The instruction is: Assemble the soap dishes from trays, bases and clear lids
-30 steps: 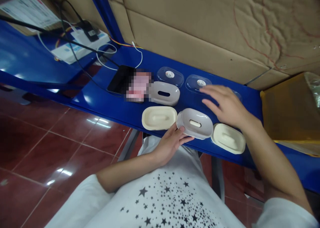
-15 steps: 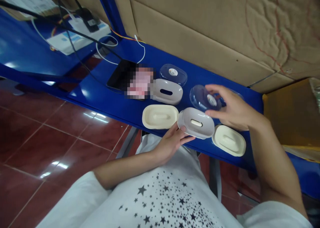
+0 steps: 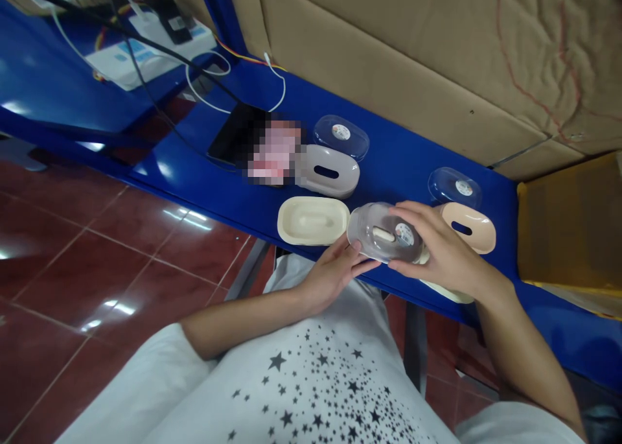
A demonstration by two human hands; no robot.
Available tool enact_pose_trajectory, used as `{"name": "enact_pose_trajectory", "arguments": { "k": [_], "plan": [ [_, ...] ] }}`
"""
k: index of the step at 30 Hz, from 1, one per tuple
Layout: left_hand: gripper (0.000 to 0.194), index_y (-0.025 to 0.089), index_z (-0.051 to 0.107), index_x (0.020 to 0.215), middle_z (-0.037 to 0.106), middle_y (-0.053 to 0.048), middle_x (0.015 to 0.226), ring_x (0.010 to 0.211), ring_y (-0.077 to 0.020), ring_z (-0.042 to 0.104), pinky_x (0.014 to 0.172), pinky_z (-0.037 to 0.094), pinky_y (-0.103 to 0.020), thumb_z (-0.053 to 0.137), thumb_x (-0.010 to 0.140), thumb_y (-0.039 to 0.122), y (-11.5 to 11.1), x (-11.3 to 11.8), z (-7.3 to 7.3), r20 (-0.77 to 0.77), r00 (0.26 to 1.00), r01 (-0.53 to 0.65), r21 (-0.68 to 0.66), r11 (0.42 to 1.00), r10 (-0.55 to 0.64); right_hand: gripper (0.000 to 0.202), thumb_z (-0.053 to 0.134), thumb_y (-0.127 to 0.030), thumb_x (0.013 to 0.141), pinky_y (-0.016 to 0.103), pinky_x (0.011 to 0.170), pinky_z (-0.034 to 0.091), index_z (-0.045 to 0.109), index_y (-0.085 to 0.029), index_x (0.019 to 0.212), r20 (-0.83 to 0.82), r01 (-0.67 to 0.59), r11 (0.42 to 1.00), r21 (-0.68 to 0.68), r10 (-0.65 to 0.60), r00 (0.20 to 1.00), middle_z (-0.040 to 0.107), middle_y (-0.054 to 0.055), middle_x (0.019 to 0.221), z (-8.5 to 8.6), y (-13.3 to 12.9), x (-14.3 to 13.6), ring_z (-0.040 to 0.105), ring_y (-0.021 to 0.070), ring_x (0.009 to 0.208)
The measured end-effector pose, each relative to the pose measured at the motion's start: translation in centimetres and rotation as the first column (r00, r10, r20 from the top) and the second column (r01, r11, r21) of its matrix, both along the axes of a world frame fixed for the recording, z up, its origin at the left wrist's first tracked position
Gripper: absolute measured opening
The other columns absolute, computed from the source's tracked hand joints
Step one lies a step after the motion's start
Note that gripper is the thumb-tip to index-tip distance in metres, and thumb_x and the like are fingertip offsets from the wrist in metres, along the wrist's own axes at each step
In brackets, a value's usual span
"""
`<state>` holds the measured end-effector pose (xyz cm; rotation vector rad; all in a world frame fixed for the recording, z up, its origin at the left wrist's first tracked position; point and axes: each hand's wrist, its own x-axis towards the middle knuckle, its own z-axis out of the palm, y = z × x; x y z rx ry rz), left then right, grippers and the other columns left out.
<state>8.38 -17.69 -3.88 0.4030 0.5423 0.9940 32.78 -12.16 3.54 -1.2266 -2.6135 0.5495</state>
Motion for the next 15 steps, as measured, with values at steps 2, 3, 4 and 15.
{"name": "enact_pose_trajectory", "arguments": {
  "k": [2,3,4,15],
  "plan": [
    [0.059,0.033,0.055,0.162,0.059,-0.011,0.165,0.155,-0.0372,0.053,0.128,0.043,-0.06,0.069,0.105,0.046,0.11,-0.07,0.14,0.005,1.0,0.015,0.004,1.0,-0.015,0.085,0.077,-0.053,0.096,0.063,0.122,0.049,0.035,-0.034,0.168,-0.005,0.01,1.0,0.0,-0.01,1.0,0.047,0.016,0.166,-0.18,-0.17,-0.01,0.052,0.0395,0.151],
    [0.059,0.033,0.056,0.161,0.059,-0.011,0.165,0.155,-0.0373,0.053,0.128,0.043,-0.061,0.069,0.105,0.046,0.16,-0.09,0.2,0.005,1.0,0.02,0.009,1.0,-0.02,0.085,0.077,-0.053,0.096,0.062,0.122,0.049,0.035,-0.033,0.168,-0.006,0.01,1.0,-0.004,-0.01,1.0,0.046,0.016,0.166,-0.24,-0.19,-0.01,0.052,0.0394,0.151],
    [0.059,0.033,0.056,0.161,0.06,-0.011,0.164,0.155,-0.0373,0.052,0.128,0.042,-0.061,0.069,0.105,0.047,0.19,-0.11,0.25,0.003,1.0,0.023,0.015,1.0,-0.023,0.085,0.077,-0.053,0.096,0.062,0.122,0.049,0.035,-0.033,0.168,-0.008,0.009,1.0,-0.008,-0.009,1.0,0.046,0.016,0.167,-0.29,-0.17,-0.01,0.052,0.0394,0.151],
    [0.057,0.03,0.061,0.157,0.064,-0.013,0.159,0.154,-0.0385,0.054,0.127,0.043,-0.063,0.072,0.103,0.047,0.07,0.04,0.33,-0.011,1.0,0.009,0.018,1.0,-0.009,0.09,0.077,-0.047,0.096,0.066,0.122,0.048,0.03,-0.037,0.172,0.011,-0.006,1.0,0.013,0.006,1.0,0.045,0.015,0.167,-0.19,0.22,-0.09,0.05,0.0428,0.152]
  ]
}}
